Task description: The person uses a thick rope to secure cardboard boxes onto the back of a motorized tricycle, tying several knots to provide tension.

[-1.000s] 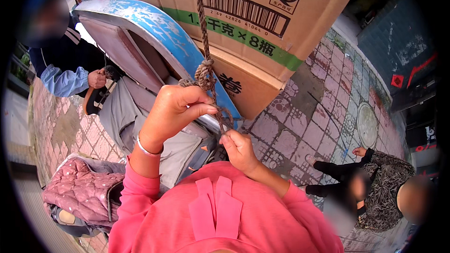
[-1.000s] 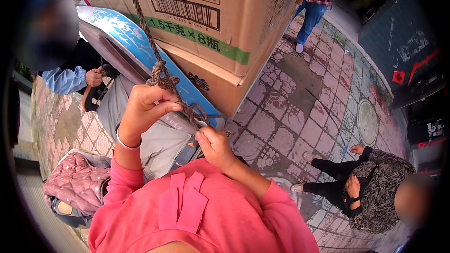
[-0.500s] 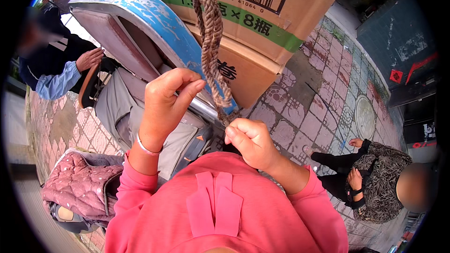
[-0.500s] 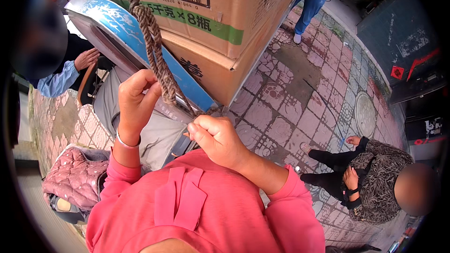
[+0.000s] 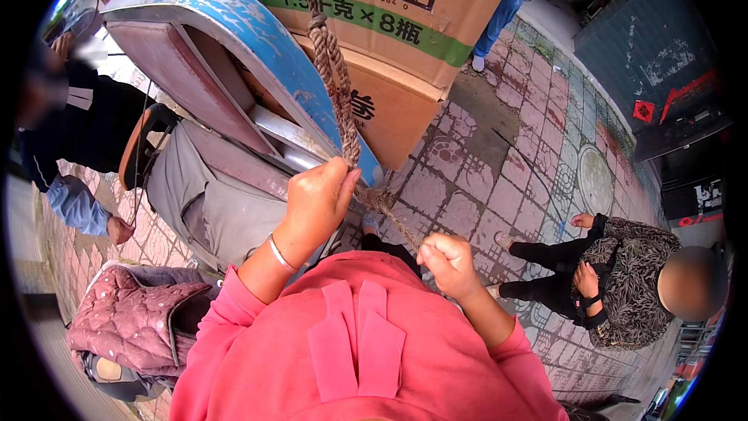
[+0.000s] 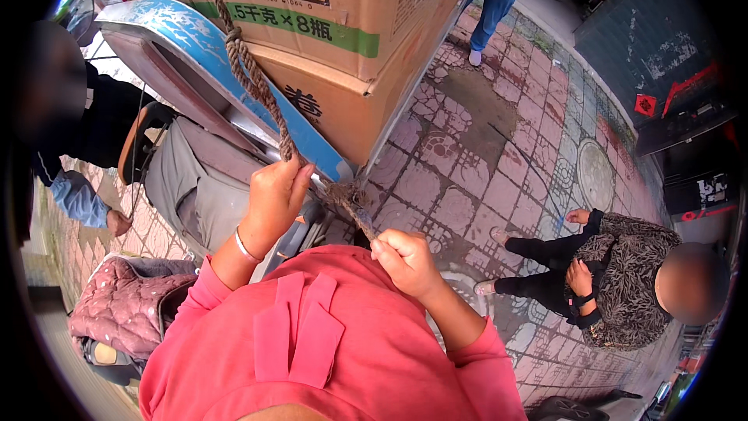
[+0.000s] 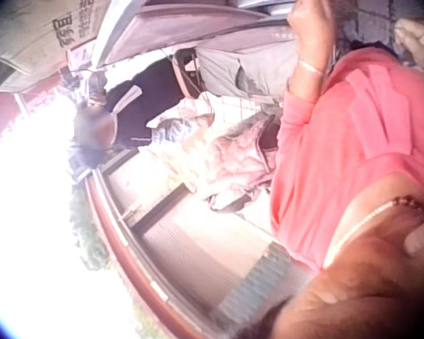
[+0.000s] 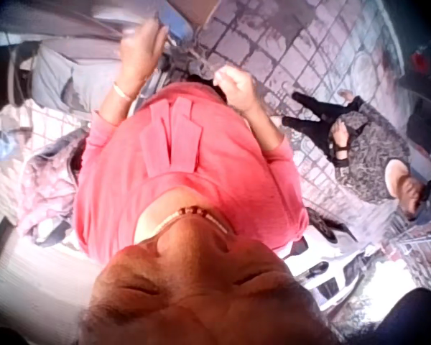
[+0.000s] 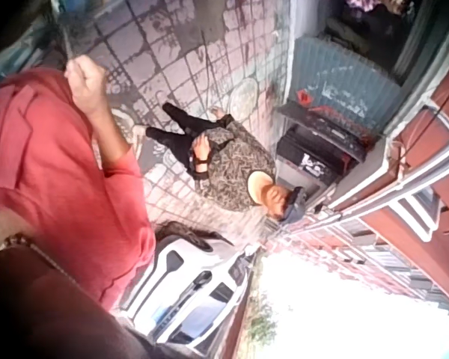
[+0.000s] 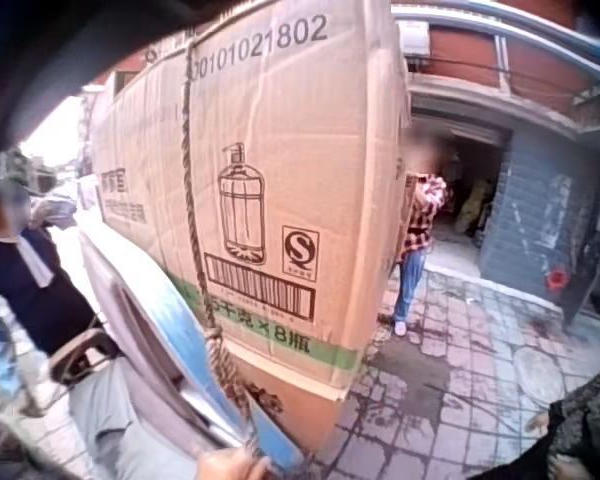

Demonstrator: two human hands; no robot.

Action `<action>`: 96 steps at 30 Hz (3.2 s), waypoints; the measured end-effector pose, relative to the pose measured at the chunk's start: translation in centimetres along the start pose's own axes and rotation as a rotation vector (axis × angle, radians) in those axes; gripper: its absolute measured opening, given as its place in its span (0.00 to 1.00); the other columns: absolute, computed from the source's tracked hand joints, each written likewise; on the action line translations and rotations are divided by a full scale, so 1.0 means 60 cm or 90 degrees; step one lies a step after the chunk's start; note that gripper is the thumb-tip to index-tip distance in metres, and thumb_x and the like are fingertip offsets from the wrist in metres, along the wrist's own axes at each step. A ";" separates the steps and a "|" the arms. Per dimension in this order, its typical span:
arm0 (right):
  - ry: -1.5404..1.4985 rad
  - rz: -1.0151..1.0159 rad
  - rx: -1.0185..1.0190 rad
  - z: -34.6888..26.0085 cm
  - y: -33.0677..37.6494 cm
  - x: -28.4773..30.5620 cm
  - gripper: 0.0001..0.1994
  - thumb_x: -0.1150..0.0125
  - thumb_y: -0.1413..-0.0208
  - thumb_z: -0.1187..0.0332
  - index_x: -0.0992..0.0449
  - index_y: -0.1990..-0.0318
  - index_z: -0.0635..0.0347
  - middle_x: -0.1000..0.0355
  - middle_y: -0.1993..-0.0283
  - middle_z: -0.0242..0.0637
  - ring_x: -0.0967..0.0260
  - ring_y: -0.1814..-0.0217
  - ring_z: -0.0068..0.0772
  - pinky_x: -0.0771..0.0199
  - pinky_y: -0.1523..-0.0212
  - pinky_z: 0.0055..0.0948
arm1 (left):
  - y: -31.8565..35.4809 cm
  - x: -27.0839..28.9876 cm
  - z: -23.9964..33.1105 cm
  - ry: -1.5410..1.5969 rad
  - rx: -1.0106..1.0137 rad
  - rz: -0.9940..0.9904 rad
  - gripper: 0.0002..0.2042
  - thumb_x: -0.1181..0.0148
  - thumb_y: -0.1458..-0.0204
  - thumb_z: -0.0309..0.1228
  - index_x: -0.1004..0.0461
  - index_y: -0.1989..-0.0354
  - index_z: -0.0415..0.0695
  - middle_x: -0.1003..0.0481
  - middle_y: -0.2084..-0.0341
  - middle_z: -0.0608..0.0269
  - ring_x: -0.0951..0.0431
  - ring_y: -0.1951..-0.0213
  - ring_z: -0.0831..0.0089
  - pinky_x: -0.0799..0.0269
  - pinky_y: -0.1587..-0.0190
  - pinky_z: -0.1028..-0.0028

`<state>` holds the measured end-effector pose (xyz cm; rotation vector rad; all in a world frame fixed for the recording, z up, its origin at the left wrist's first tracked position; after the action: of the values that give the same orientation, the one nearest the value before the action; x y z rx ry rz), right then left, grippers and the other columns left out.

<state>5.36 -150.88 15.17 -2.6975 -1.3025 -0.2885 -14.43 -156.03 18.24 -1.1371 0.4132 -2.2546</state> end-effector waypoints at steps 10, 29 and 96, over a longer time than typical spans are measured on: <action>0.194 -0.159 0.065 0.103 -0.009 -0.058 0.13 0.46 0.46 0.64 0.26 0.58 0.65 0.28 0.60 0.41 0.29 0.62 0.37 0.30 0.62 0.30 | 0.019 -0.019 -0.026 -0.006 0.040 0.041 0.10 0.43 0.50 0.26 0.38 0.79 0.39 0.35 0.85 0.51 0.31 0.82 0.52 0.36 0.79 0.63; 0.307 0.234 0.125 0.206 -0.131 -0.038 0.08 0.41 0.60 0.77 0.28 0.68 0.62 0.32 0.65 0.41 0.33 0.59 0.46 0.33 0.61 0.38 | 0.030 -0.024 -0.048 -0.032 0.090 0.019 0.12 0.43 0.50 0.27 0.40 0.79 0.39 0.35 0.89 0.51 0.31 0.83 0.52 0.38 0.81 0.62; 0.639 -0.297 -0.773 0.651 0.527 0.179 0.15 0.46 0.52 0.64 0.24 0.58 0.61 0.28 0.56 0.50 0.30 0.51 0.48 0.32 0.50 0.41 | 0.022 -0.037 -0.061 0.059 0.125 0.031 0.13 0.45 0.48 0.27 0.41 0.79 0.39 0.37 0.88 0.52 0.36 0.85 0.55 0.38 0.81 0.68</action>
<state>41.17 -154.42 -21.54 -1.9563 -1.5221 -2.7199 -15.86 -155.61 14.01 -0.9164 0.2454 -2.2550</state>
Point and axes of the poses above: each hand's wrist, its own y-axis away from the middle knuckle, its own x-axis out of the back of the hand, z = x × y, the point moved 7 cm from there along -y, towards the middle knuckle
